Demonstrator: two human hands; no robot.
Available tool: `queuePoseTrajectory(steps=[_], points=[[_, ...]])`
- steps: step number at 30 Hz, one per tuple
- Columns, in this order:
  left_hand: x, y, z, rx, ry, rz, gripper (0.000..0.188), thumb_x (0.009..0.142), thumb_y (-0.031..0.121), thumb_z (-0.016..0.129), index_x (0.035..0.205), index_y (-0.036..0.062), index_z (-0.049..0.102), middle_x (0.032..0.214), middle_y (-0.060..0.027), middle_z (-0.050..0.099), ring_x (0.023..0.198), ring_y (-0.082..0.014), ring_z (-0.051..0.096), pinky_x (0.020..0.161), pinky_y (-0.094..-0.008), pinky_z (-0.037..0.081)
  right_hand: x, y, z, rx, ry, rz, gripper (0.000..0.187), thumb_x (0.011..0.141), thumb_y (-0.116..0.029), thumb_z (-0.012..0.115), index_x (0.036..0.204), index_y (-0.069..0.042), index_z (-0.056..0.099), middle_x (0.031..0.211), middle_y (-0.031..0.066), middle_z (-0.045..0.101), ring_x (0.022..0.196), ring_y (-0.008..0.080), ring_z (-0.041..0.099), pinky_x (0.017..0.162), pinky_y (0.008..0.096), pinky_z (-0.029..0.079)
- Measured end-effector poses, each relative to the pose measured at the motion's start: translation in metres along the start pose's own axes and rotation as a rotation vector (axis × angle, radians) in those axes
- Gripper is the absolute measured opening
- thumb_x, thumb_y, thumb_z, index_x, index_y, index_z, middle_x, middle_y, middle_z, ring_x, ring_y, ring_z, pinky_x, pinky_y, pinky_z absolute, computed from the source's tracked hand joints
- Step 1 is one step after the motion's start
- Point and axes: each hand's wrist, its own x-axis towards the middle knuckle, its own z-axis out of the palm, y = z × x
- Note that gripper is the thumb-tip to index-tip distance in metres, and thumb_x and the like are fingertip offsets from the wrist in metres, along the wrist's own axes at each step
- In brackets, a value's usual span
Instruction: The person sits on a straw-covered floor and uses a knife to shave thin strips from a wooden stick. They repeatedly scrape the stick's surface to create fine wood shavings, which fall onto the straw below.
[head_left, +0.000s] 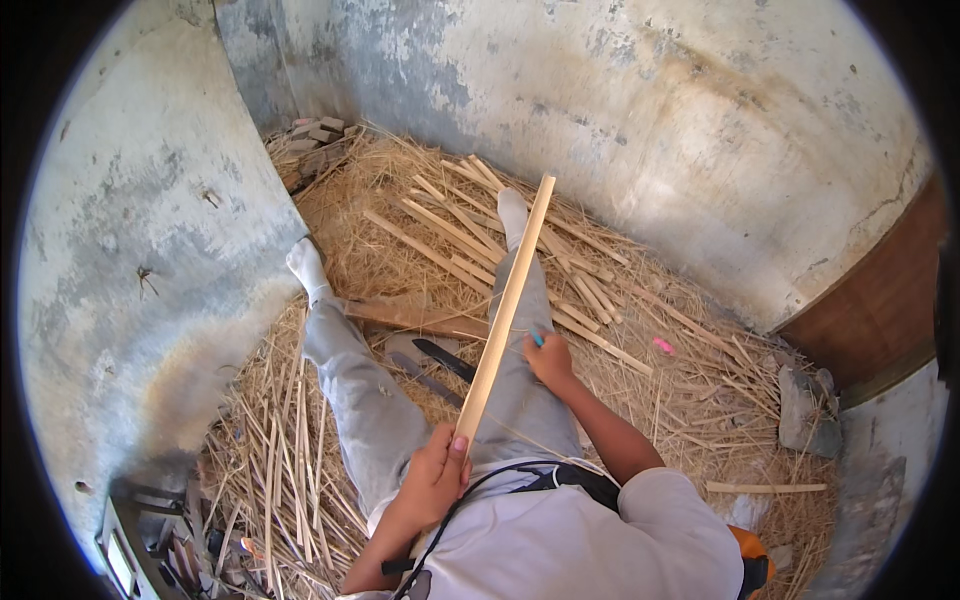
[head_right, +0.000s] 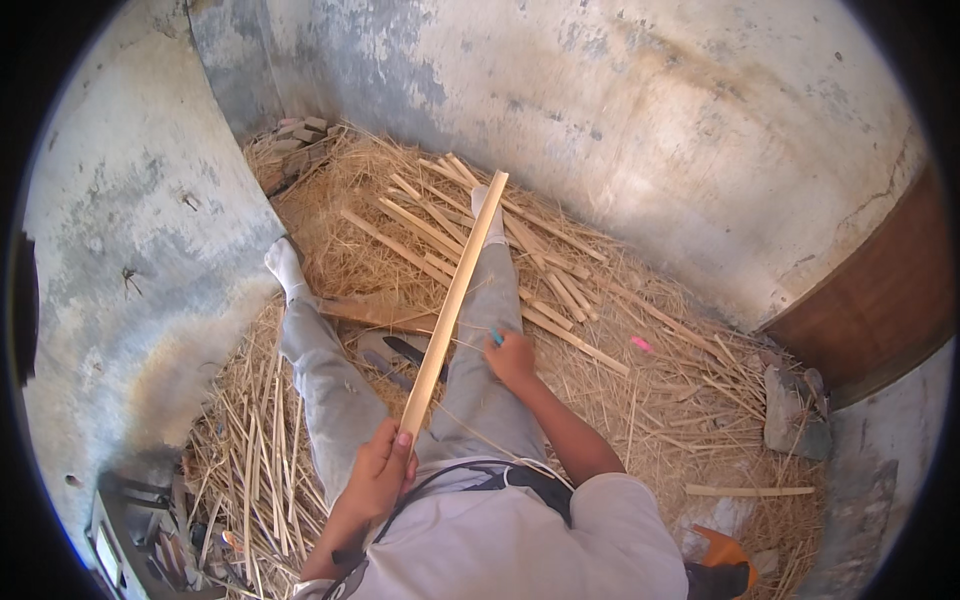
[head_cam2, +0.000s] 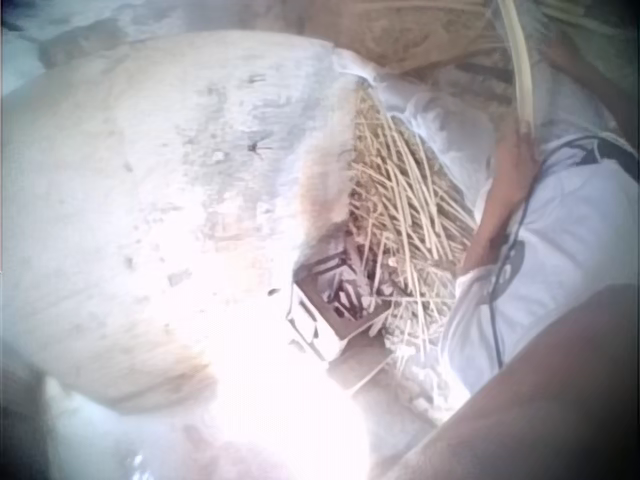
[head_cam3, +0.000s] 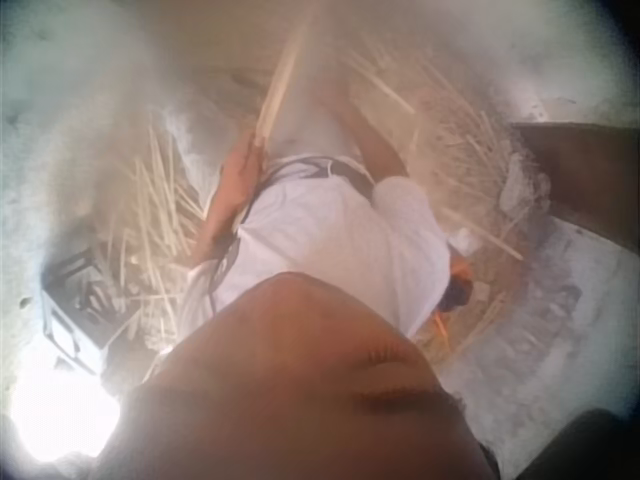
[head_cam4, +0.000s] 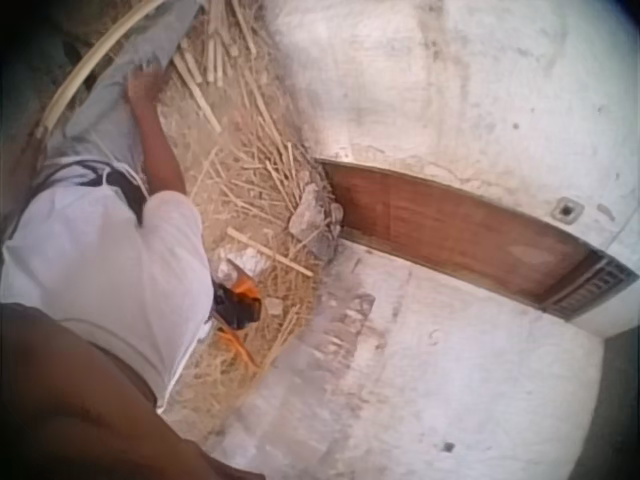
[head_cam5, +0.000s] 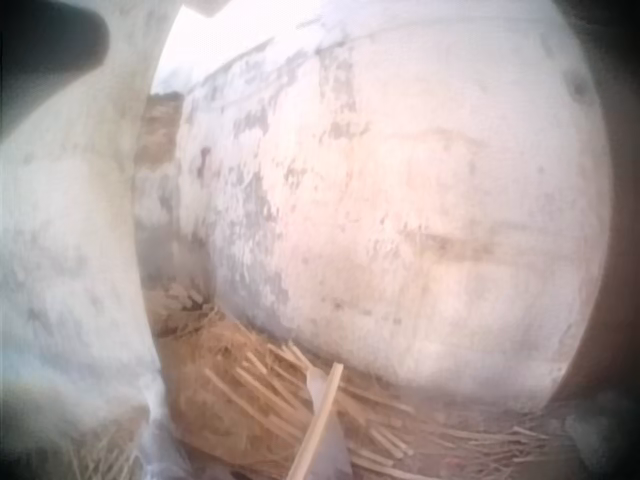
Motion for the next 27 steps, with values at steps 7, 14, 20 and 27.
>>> queuePoseTrajectory(steps=[7, 14, 20, 27], points=[[0.002, -0.007, 0.004, 0.31, 0.056, 0.156, 0.03, 0.103, 0.029, 0.058, 0.103, 0.0003, 0.049, 0.064, -0.0169, 0.06, 0.053, -0.0282, 0.06, 0.053, -0.0398, 0.046, 0.021, -0.122, -0.098, -0.248, 0.157, -0.453, 0.036, 0.099, -0.024, 0.059, 0.07, -0.003, 0.061, 0.057, 0.0169, 0.059, 0.052, 0.0363, 0.06, 0.05, 0.0456, 0.044], [0.001, -0.003, 0.013, 0.31, 0.094, 0.218, 0.031, 0.101, 0.027, 0.062, 0.103, -0.0006, 0.048, 0.067, -0.0263, 0.061, 0.061, -0.0454, 0.063, 0.055, -0.0484, 0.047, 0.037, -0.124, -0.112, -0.397, 0.323, -0.555, 0.04, 0.101, -0.022, 0.055, 0.065, -0.007, 0.061, 0.05, 0.0148, 0.055, 0.043, 0.0365, 0.057, 0.044, 0.049, 0.045], [0.001, 0.001, 0.017, 0.357, 0.098, 0.212, 0.032, 0.101, 0.027, 0.062, 0.101, -0.0002, 0.044, 0.066, -0.0297, 0.06, 0.064, -0.0499, 0.063, 0.055, -0.0541, 0.047, 0.092, -0.127, -0.114, -0.565, 0.334, -0.245, 0.034, 0.1, -0.022, 0.054, 0.076, -0.004, 0.069, 0.065, 0.0185, 0.065, 0.057, 0.0372, 0.066, 0.053, 0.0486, 0.051], [-0.011, 0.014, 0.014, 0.361, 0.053, 0.282, 0.032, 0.1, 0.025, 0.062, 0.102, -0.0009, 0.044, 0.065, -0.0269, 0.06, 0.061, -0.0484, 0.064, 0.053, -0.0508, 0.047, 0.197, -0.081, -0.21, -0.489, 0.374, 0.257, 0.023, 0.093, -0.022, 0.062, 0.093, -0.003, 0.075, 0.088, 0.0211, 0.074, 0.084, 0.0388, 0.073, 0.073, 0.0499, 0.057]])
